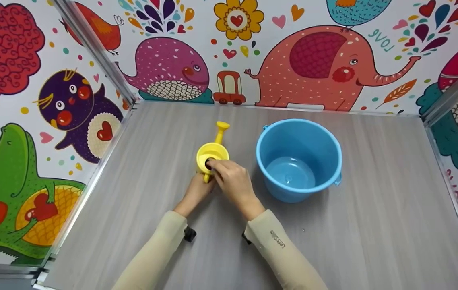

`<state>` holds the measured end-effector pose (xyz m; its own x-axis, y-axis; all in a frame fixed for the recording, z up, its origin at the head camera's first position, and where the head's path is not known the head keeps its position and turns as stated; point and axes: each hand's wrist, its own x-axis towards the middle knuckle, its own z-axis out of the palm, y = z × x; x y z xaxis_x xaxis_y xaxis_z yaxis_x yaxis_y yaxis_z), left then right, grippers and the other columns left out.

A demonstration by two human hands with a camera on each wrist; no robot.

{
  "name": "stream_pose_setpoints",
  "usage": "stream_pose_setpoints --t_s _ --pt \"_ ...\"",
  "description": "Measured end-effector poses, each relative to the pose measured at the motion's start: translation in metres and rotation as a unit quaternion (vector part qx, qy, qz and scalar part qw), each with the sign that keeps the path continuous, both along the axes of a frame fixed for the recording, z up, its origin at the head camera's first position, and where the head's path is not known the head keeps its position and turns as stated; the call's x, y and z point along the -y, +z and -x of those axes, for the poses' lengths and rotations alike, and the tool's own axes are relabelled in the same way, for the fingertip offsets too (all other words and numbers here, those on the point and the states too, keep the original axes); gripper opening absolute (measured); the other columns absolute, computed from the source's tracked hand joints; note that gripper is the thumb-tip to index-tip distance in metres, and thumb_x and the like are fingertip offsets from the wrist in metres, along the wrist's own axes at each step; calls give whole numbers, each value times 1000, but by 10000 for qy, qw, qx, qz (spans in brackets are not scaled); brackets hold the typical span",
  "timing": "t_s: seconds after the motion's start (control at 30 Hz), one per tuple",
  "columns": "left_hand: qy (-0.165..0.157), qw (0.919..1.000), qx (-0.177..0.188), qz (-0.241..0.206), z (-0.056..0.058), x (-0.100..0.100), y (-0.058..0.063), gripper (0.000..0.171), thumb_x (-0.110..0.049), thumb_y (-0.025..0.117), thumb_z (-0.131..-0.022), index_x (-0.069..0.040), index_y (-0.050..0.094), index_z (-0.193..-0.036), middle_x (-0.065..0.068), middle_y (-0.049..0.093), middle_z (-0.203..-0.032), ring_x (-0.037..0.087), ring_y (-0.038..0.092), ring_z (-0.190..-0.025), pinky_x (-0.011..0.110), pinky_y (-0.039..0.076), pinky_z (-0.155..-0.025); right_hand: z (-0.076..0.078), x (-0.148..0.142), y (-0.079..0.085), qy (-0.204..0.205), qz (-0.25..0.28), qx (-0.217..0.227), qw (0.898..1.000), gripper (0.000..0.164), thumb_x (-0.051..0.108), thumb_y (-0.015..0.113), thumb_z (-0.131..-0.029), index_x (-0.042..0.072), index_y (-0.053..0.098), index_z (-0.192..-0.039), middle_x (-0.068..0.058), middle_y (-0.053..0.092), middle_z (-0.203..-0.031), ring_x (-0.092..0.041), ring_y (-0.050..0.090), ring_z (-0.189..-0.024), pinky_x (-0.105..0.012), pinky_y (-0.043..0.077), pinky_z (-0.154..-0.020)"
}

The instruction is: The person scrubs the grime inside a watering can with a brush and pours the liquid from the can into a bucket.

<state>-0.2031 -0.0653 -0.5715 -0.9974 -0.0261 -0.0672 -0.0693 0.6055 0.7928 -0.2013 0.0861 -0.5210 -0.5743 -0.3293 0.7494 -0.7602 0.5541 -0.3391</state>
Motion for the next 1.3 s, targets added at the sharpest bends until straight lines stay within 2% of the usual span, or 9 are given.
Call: stream_pose_setpoints --t_s 0.2,0.33,0.43,0.5,0.67,0.87,1.03,1.2,1.3 --pt "-33 10000 22 60 1 -1 0 20 -18 62 -96 -5 69 -82 -2 56 -63 10 48 -56 24 39 -56 6 0 -6 -5 -192 218 9996 26 3 79 -82 8 74 -107 -6 76 -100 -22 73 -91 -36 59 -80" --pt "-122 9998 -72 144 0 0 0 19 -17 62 -97 -4 68 -83 -1 56 -63 9 47 -57 23 38 -56 7 0 -6 360 -525 689 9956 27 4 71 -89 9 70 -115 -5 74 -108 -22 69 -101 -38 56 -88" --pt "-158 9997 -165 27 0 1 -1 18 -17 63 -96 -2 70 -90 3 63 -68 9 49 -61 24 41 -59 6 -1 -5 721 -780 1086 9884 32 4 64 -95 10 65 -126 -5 70 -119 -22 65 -113 -40 52 -98" --pt "-172 9996 -203 -50 -1 2 0 18 -17 63 -97 -1 71 -94 7 67 -73 10 51 -64 25 43 -61 6 -2 -5 895 -885 1201 9847 35 4 61 -96 10 62 -131 -4 69 -124 -22 63 -118 -42 49 -102" --pt "-196 9993 -300 49 -1 2 0 16 -15 63 -96 0 70 -100 12 71 -83 11 53 -68 28 46 -65 7 -2 -5 1102 -872 1045 9845 36 4 63 -95 11 63 -130 -3 70 -122 -22 64 -114 -42 50 -100" --pt "-169 9996 -157 191 -1 1 0 18 -15 65 -95 -3 67 -83 -1 52 -64 10 43 -58 23 35 -55 10 -1 -4 969 -824 1129 9854 27 8 65 -94 11 65 -121 -4 67 -119 -22 66 -107 -39 54 -93" --pt "-139 9992 -240 293 -1 0 -1 27 -17 67 -94 -8 60 -69 -6 44 -59 9 40 -55 22 32 -53 10 2 0 840 -1047 1335 9819 18 8 61 -97 11 59 -114 -4 63 -115 -21 65 -101 -37 55 -89" --pt "-206 9989 -394 146 -2 0 -3 28 -17 67 -94 -10 56 -69 -7 41 -60 9 38 -56 21 30 -54 10 6 7 927 -1159 1095 9828 17 9 61 -97 8 56 -113 -7 60 -113 -21 61 -100 -38 53 -90" --pt "-184 9993 -331 68 -2 0 -2 28 -21 68 -94 -11 56 -71 -7 40 -61 8 39 -57 21 31 -55 11 8 12 976 -1148 1016 9834 18 8 63 -95 8 55 -112 -7 58 -111 -21 59 -99 -37 52 -88"
